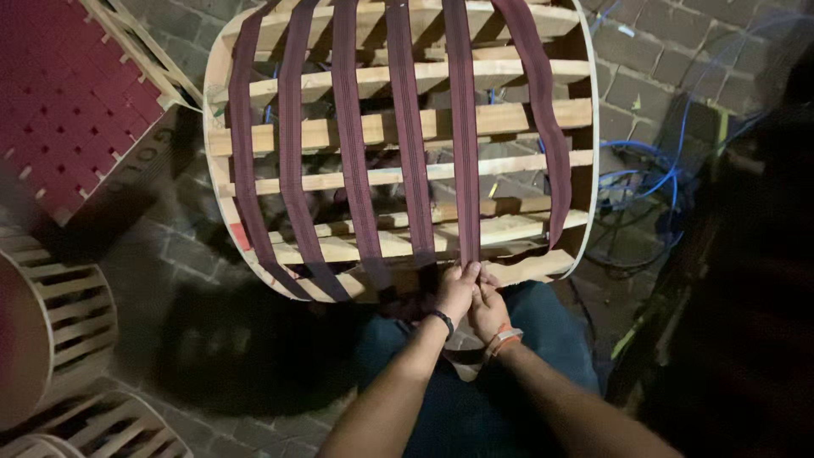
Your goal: The person attaches maroon webbing straps to a curved wooden chair frame on the floor. They pull and align each strap across the frame, then use a pneumatic nail gun to fasten the strap ends, working around the frame and pressing straps flat by hand.
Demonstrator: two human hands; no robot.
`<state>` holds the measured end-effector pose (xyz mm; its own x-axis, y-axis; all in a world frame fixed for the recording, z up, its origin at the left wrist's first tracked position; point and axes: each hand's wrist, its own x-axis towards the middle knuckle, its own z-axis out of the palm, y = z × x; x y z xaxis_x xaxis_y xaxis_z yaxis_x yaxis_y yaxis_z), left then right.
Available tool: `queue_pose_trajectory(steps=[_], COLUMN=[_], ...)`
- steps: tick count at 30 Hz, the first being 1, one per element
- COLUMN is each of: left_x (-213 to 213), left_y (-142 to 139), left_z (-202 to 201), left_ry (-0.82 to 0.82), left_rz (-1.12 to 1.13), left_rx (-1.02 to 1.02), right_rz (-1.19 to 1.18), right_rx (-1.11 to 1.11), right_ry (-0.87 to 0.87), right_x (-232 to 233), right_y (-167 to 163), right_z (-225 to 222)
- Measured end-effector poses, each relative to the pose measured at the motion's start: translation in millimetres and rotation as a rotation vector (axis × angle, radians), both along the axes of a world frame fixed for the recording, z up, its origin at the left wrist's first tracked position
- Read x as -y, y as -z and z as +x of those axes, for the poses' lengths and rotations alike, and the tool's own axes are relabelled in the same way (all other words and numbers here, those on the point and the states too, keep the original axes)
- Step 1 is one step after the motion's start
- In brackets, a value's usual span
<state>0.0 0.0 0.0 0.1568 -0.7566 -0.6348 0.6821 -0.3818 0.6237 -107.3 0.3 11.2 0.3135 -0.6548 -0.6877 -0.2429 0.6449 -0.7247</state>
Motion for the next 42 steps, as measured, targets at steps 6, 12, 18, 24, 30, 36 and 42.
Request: queue_pose_trajectory(steps=[6,12,18,24,30,36,42], left_x=[1,25,35,32,28,42,25], left_y=[13,16,28,15,22,14,4], left_z=[22,57,49,52,51,40,20], left_ry=[0.194,0.219,0.385,0.462,0.525,0.428,0.32], left_rz=[0.058,0.132,0.175,0.161,0.229,0.019,0.075], left_rx=[0.183,0.146,0.413,0.385,0.533,0.531,0.352], right_rz=[0.032,-0.014,-0.131,-0.141,-0.752,-0.706,-0.162], right_rx=[-0.059,-0.163,-0.371,-0.601,-1.236,-1.906,-1.724], right_ry=[-0.015,-0.175,-0.356,0.096,0.484,0.587,0.718], right_x=[10,48,59,-5,-100,-200,-229], right_y=[4,-8,-17,-93,-160,-234,-271], right_z=[30,68,49,-9,-185,-428,-549])
